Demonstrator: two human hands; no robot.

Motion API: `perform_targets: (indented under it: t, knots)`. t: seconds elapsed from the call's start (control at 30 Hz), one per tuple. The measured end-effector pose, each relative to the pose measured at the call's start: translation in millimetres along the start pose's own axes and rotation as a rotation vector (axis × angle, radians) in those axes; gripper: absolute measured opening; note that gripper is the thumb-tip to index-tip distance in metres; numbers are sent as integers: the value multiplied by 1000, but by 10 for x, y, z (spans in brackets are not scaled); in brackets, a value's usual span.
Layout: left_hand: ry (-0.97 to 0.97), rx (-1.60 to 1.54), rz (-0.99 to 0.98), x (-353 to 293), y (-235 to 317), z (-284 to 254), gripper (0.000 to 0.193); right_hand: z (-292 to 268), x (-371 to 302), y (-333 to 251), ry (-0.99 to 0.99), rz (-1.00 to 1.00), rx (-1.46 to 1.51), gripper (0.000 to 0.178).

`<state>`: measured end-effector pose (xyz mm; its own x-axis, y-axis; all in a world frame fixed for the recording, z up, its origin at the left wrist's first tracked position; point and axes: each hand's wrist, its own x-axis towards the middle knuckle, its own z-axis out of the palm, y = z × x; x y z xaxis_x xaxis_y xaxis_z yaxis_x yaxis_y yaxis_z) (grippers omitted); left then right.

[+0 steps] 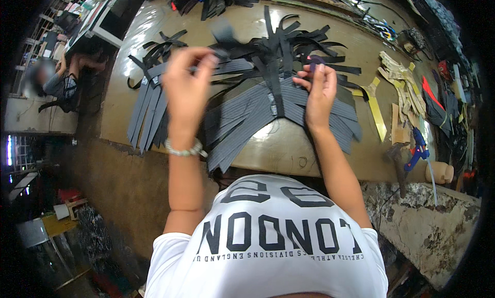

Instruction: The person repeatedly picks up black fabric straps and small white rectangular tags from a table. They attach each tag to a strap by hand, then place the assembled unit back on the table. The process is repeated continuously throughout the clip.

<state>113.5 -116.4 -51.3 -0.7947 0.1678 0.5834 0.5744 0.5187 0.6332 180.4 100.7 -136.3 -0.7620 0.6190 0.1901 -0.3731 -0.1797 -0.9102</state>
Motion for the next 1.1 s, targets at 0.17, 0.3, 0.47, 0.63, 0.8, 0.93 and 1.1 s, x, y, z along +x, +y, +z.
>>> perform_targets:
  t: [0.17,0.3,0.47,0.63,0.8,0.93,1.1]
  knots:
    - [467,560,286,372,-625,-957,34,-12,8,84,-31,9,-84,26]
    - [207,863,109,-48,-1486,-1068,46,-24,-1,107,-73,7,-154,28]
    - [-42,864,15,-350,-1306,-714,27,-30,-22,103,-87,8,-193,28]
    - [-201,85,107,-600,53,105,29,9,-3,68,-85,-8,-161,27]
    - [-362,76,84,-713,178,593,37,-5,-68,-91,-75,-124,-77,23]
    - [-298,66,183,-563,-11,659,27,15,-101,-100,-231,-103,-233,21]
    - [-338,-135,-159,-449,56,749,14,37,-63,17,-233,-52,-515,24]
